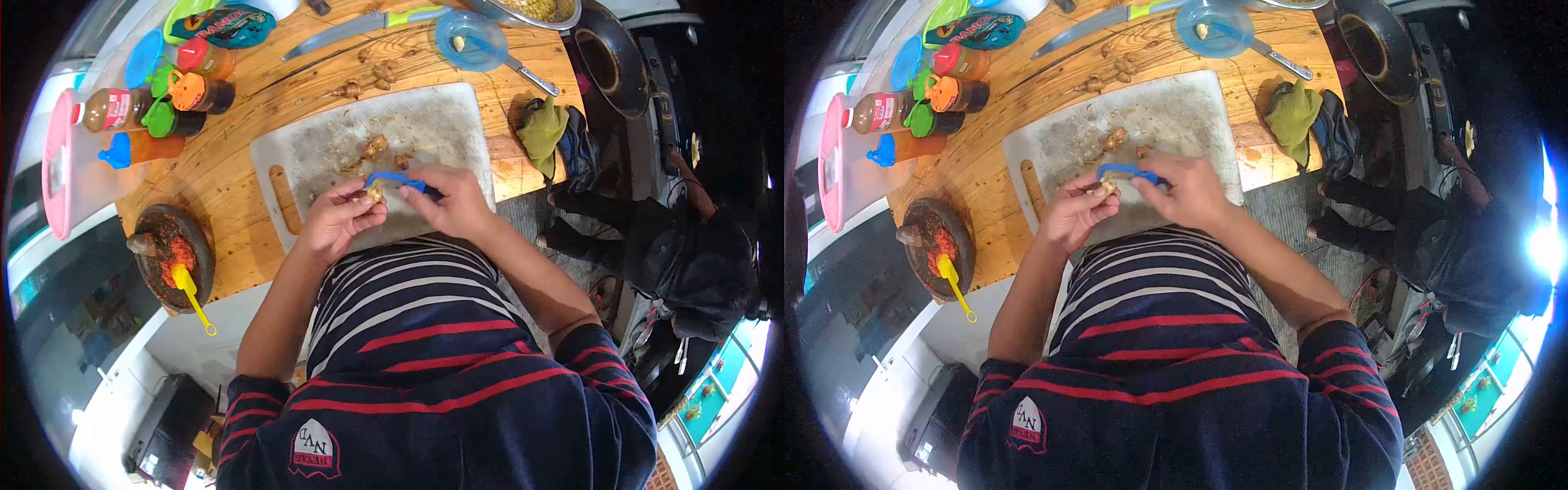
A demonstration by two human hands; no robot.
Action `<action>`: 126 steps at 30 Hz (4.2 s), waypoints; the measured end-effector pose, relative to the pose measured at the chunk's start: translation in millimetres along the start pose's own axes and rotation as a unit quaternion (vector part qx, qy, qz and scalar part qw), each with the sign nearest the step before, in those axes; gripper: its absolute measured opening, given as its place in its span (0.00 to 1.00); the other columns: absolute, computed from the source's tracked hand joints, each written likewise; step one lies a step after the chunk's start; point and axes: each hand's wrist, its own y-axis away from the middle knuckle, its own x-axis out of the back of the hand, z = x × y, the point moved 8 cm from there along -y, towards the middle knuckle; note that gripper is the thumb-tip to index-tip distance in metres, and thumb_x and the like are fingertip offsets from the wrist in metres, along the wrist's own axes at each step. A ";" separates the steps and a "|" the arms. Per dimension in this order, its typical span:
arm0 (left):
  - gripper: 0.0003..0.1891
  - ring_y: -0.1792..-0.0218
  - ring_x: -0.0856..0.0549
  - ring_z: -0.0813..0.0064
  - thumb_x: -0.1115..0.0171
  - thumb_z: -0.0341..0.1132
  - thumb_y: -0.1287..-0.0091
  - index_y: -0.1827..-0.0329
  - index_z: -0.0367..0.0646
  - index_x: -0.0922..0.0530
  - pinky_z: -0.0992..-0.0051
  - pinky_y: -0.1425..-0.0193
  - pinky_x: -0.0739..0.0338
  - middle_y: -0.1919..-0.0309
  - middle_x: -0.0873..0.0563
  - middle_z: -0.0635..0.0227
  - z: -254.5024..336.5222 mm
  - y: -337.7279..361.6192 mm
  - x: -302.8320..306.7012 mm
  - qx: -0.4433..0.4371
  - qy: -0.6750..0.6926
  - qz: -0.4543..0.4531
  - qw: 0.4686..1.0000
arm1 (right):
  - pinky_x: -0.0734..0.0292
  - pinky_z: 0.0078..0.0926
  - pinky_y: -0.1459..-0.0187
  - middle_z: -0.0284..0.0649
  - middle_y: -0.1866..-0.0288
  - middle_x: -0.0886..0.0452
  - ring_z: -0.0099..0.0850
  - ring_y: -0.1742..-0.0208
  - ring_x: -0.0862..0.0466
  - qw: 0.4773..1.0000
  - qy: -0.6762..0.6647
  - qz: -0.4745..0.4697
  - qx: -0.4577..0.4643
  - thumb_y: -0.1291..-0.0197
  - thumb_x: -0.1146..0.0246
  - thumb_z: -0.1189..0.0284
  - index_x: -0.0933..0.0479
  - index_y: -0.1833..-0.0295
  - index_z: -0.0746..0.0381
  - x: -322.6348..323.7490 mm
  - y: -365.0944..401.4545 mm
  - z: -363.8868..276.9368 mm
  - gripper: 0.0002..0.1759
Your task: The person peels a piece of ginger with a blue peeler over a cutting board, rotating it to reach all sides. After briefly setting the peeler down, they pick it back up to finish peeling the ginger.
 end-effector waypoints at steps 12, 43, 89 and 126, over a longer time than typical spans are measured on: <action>0.14 0.56 0.08 0.64 0.39 0.24 0.28 0.41 0.30 0.21 0.67 0.47 0.10 0.56 0.11 0.52 -8.7 -6.2 7.0 0.021 0.106 -0.002 0.994 | 0.21 0.39 0.69 0.45 0.67 0.15 0.45 0.70 0.15 0.999 0.000 0.008 -0.040 0.40 0.29 0.68 0.15 0.56 0.62 -10.1 3.7 2.5 0.10; 0.15 0.58 0.08 0.64 0.40 0.27 0.28 0.40 0.32 0.21 0.66 0.49 0.10 0.56 0.11 0.53 -8.5 -1.9 -1.6 0.041 0.078 -0.032 0.996 | 0.18 0.38 0.68 0.46 0.66 0.14 0.45 0.69 0.13 0.993 0.069 0.049 -0.077 0.40 0.28 0.68 0.15 0.56 0.62 7.3 0.3 16.8 0.11; 0.16 0.60 0.09 0.63 0.38 0.27 0.28 0.39 0.30 0.24 0.65 0.52 0.10 0.58 0.14 0.57 5.5 -2.0 -4.0 -0.043 -0.162 0.098 0.981 | 0.18 0.40 0.65 0.47 0.65 0.14 0.47 0.66 0.13 0.998 0.031 0.033 -0.050 0.39 0.29 0.68 0.15 0.56 0.62 -3.5 -4.3 0.2 0.10; 0.14 0.63 0.11 0.73 0.40 0.33 0.25 0.42 0.35 0.21 0.64 0.57 0.11 0.59 0.13 0.63 -12.1 -2.5 2.5 0.056 0.042 -0.025 0.997 | 0.19 0.35 0.68 0.52 0.65 0.14 0.44 0.69 0.12 0.988 -0.039 0.030 -0.148 0.37 0.29 0.68 0.14 0.53 0.66 -16.0 2.7 15.8 0.13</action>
